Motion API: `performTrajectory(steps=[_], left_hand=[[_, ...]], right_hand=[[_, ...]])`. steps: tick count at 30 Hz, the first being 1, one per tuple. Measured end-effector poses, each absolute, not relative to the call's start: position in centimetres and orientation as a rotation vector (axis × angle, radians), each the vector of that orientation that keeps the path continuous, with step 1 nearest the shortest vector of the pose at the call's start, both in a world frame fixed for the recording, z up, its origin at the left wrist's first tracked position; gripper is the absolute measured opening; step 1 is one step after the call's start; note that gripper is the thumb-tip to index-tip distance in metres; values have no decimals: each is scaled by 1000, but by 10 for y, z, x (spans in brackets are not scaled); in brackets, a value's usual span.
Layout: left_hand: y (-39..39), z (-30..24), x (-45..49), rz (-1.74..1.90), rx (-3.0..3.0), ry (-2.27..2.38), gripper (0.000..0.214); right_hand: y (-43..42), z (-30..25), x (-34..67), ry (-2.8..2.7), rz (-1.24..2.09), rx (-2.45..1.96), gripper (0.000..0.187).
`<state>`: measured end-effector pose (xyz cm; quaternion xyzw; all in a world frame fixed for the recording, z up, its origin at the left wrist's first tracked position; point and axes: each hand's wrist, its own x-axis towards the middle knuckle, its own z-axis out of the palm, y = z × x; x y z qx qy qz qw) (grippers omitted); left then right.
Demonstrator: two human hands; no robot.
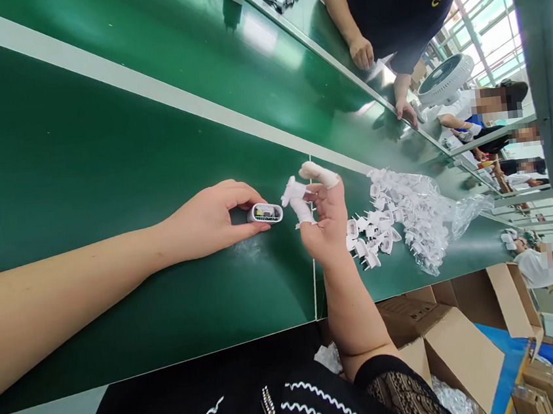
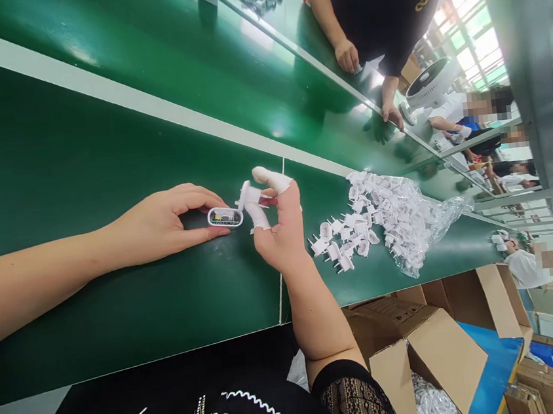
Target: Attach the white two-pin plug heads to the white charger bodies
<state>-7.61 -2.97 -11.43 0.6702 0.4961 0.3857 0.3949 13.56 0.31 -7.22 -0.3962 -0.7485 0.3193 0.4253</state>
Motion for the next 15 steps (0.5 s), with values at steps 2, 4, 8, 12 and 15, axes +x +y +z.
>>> performTrajectory(steps=[2, 4, 8, 12, 15], left_hand=[[-30, -114, -76, 985, 1701, 1260, 44], [-30, -114, -75, 985, 1697, 1269, 43], [-30, -114, -75, 993, 1694, 1273, 40], [-29, -114, -76, 1000, 1705, 1253, 38], [-28, -115, -76, 987, 1720, 1250, 36]], right_hand=[[1, -70, 137, -1871, 730, -1001, 33], [-1, -66, 138, -1912, 639, -979, 20], [-4, -57, 139, -2189, 376, -820, 12], [-3, -60, 138, -2356, 319, -885, 20], [0, -67, 137, -2371, 390, -962, 24]])
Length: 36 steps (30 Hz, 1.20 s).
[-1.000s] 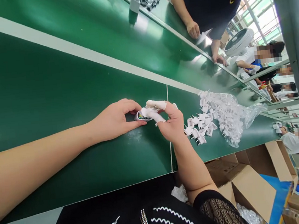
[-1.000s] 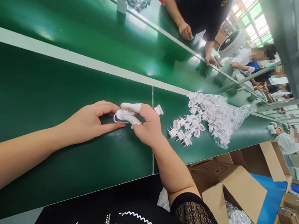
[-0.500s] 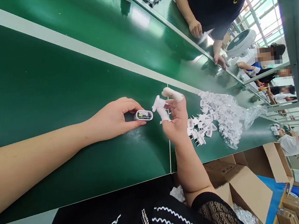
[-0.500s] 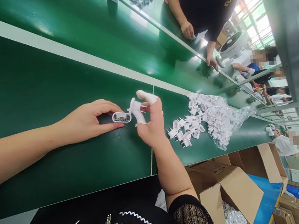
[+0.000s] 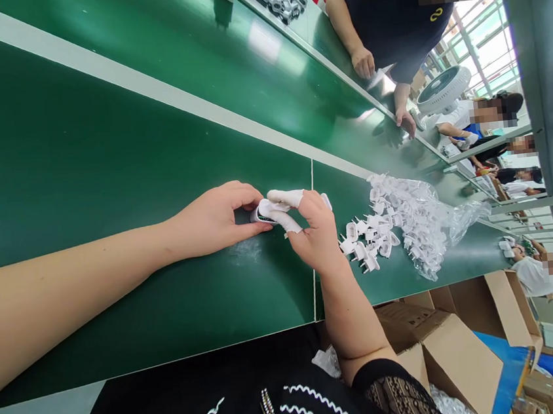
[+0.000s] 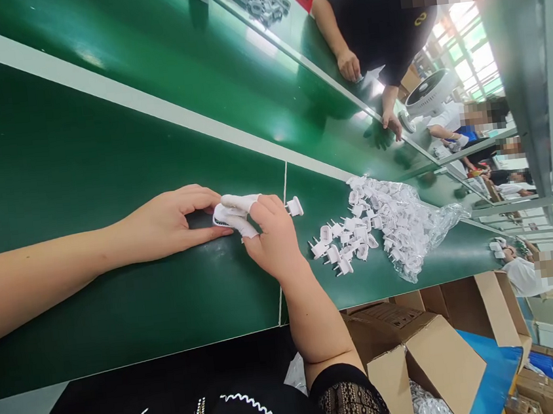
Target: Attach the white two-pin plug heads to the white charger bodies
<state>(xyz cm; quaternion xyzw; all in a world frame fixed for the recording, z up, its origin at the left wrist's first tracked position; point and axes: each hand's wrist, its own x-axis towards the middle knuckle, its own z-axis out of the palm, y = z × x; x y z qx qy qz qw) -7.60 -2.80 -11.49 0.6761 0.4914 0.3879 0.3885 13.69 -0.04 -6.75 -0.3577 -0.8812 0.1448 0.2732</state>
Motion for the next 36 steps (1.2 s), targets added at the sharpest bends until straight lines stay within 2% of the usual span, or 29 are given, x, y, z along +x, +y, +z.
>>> performTrajectory(steps=[7, 17, 28, 36], left_hand=[[-28, -113, -75, 981, 1697, 1279, 42], [-28, -108, -74, 988, 1716, 1249, 38], [-26, -116, -72, 1035, 1690, 1272, 41], [-25, -107, -71, 958, 1695, 1321, 47]], right_hand=[[0, -67, 140, -2174, 369, -871, 20], [-5, -70, 129, -2376, 320, -943, 15], [-8, -80, 126, -2389, 62, -1072, 17], [-9, -83, 121, -2216, 312, -1141, 15]])
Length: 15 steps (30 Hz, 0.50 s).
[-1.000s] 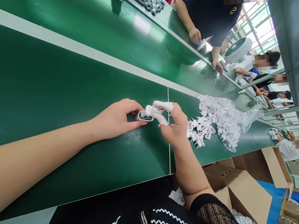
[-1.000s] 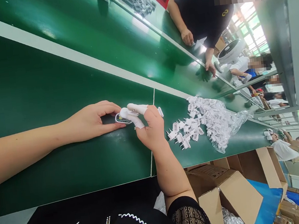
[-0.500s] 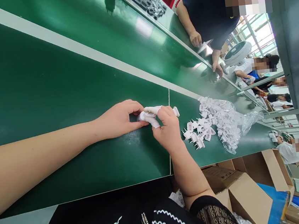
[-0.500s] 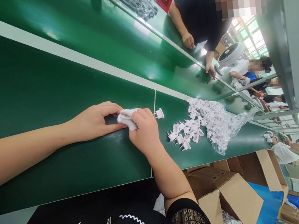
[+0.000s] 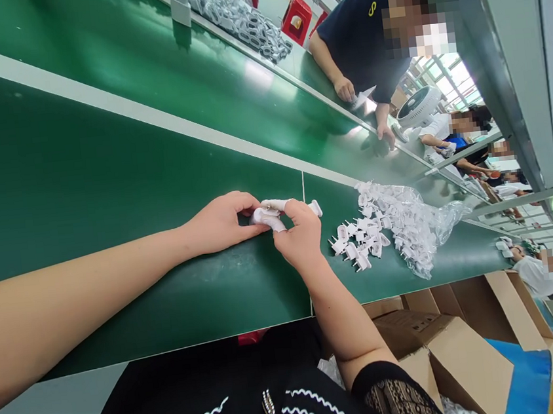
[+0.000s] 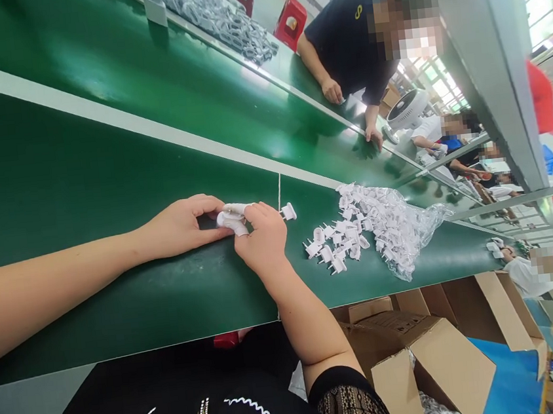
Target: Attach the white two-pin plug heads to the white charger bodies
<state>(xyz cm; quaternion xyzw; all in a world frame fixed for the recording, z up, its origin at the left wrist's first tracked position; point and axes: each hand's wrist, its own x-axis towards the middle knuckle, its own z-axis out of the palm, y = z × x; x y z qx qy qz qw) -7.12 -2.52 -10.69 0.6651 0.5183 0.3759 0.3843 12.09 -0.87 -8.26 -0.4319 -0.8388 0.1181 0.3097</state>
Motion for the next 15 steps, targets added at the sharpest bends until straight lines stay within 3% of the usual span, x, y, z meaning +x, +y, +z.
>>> performTrajectory(steps=[6, 15], left_hand=[[-27, -108, -69, 1018, 1570, 1329, 52], [-25, -104, -75, 1209, 1037, 1077, 79]], right_hand=[[-5, -87, 118, -1944, 689, -1163, 46], [2, -102, 117, -1816, 916, -1019, 49]])
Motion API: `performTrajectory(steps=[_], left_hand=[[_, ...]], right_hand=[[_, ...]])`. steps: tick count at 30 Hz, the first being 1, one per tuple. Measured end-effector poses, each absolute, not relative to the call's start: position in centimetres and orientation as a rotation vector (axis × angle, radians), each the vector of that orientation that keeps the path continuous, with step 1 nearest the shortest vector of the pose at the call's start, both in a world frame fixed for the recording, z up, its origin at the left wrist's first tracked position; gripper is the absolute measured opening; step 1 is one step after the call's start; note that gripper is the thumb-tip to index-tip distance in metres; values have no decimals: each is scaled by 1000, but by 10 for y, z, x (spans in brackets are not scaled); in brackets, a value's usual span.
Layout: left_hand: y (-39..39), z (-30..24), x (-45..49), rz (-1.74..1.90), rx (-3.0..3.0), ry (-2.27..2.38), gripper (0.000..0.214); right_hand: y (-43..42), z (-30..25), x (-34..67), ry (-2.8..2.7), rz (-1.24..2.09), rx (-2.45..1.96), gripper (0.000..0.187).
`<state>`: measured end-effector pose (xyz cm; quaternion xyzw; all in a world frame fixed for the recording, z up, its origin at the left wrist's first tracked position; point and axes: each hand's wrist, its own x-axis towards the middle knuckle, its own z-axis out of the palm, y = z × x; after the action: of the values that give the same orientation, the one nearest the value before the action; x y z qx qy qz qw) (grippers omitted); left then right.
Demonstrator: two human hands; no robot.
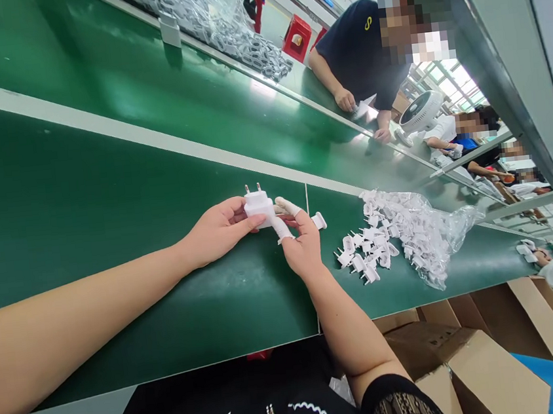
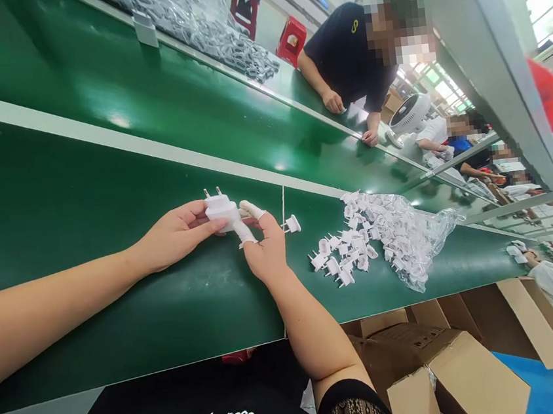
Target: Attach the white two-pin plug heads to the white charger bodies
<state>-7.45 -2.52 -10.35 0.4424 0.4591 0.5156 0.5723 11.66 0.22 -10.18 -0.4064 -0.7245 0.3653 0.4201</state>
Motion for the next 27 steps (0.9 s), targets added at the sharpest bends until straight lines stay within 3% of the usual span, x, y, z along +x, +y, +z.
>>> performTrajectory(steps=[5, 11, 19, 27], left_hand=[[-25, -100, -75, 1184, 1007, 1061, 74], [-25, -101, -75, 1199, 876, 938, 58], [-22, -104, -73, 1147, 952, 923, 74], [-25, -102, -78, 1087, 993, 806, 65]], right_hand=[[-3, -101, 114, -1866, 962, -980, 67], [-2, -103, 115, -1884, 917, -943, 65], [1, -106, 121, -1885, 957, -892, 60], [1, -103, 130, -2040, 777, -948, 57]])
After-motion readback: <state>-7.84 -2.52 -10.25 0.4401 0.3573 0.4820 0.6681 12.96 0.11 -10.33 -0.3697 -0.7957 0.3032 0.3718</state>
